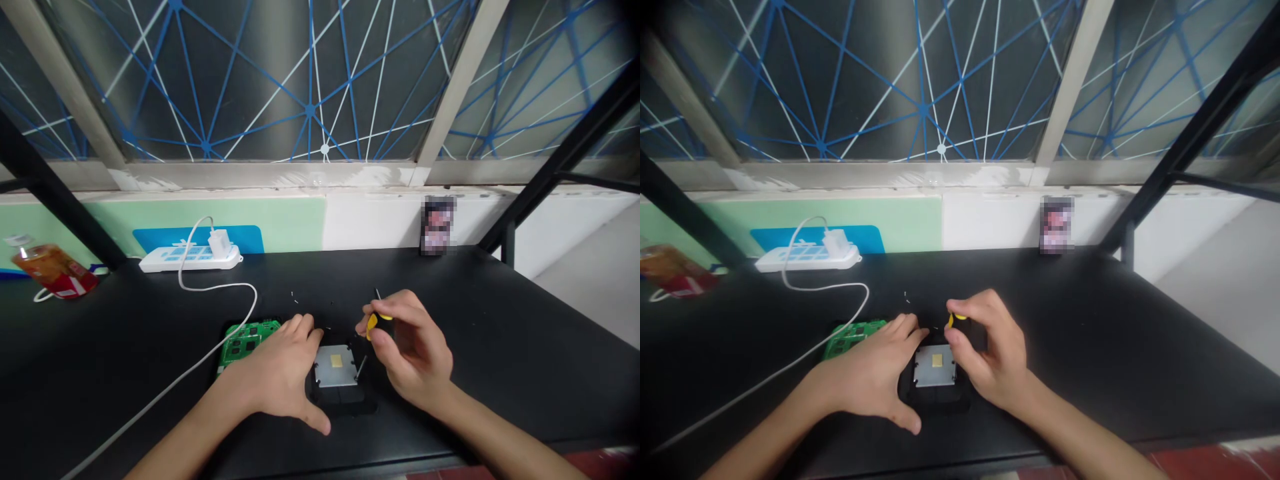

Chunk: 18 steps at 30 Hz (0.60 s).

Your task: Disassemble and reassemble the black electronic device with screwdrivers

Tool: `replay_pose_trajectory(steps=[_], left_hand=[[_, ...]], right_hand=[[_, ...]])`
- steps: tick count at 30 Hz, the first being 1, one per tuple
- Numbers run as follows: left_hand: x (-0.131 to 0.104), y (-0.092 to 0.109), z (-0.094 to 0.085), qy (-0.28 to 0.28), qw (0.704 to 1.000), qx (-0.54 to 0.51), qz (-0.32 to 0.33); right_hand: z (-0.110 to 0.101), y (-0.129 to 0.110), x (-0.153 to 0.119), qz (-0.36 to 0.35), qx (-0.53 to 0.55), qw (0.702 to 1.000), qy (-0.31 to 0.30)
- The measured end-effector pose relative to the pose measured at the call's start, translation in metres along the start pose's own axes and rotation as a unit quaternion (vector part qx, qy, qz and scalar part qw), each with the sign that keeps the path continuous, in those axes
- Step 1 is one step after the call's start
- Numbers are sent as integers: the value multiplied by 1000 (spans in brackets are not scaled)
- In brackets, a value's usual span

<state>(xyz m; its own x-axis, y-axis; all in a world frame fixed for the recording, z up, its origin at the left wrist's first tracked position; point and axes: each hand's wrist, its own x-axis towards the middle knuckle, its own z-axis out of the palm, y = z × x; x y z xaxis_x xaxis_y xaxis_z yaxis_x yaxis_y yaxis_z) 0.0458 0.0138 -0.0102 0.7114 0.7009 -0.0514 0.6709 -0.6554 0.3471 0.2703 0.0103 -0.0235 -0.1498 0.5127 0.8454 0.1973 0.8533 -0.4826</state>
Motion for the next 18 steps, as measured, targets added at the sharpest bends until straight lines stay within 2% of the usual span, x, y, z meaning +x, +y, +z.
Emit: replay_pose_trajectory(steps=[6,10,14,18], left_hand=[[1,0,0,-2,1000,1,0],[1,-1,1,5,1000,2,3],[0,-1,1,5,1000,7,5],[0,-1,1,6,1000,2,3]], right_hand=[[4,-5,0,17,111,994,4],[2,-3,2,-12,68,998,-8],[0,2,2,-43,5,999,6],[-1,2,2,-38,-32,999,17]])
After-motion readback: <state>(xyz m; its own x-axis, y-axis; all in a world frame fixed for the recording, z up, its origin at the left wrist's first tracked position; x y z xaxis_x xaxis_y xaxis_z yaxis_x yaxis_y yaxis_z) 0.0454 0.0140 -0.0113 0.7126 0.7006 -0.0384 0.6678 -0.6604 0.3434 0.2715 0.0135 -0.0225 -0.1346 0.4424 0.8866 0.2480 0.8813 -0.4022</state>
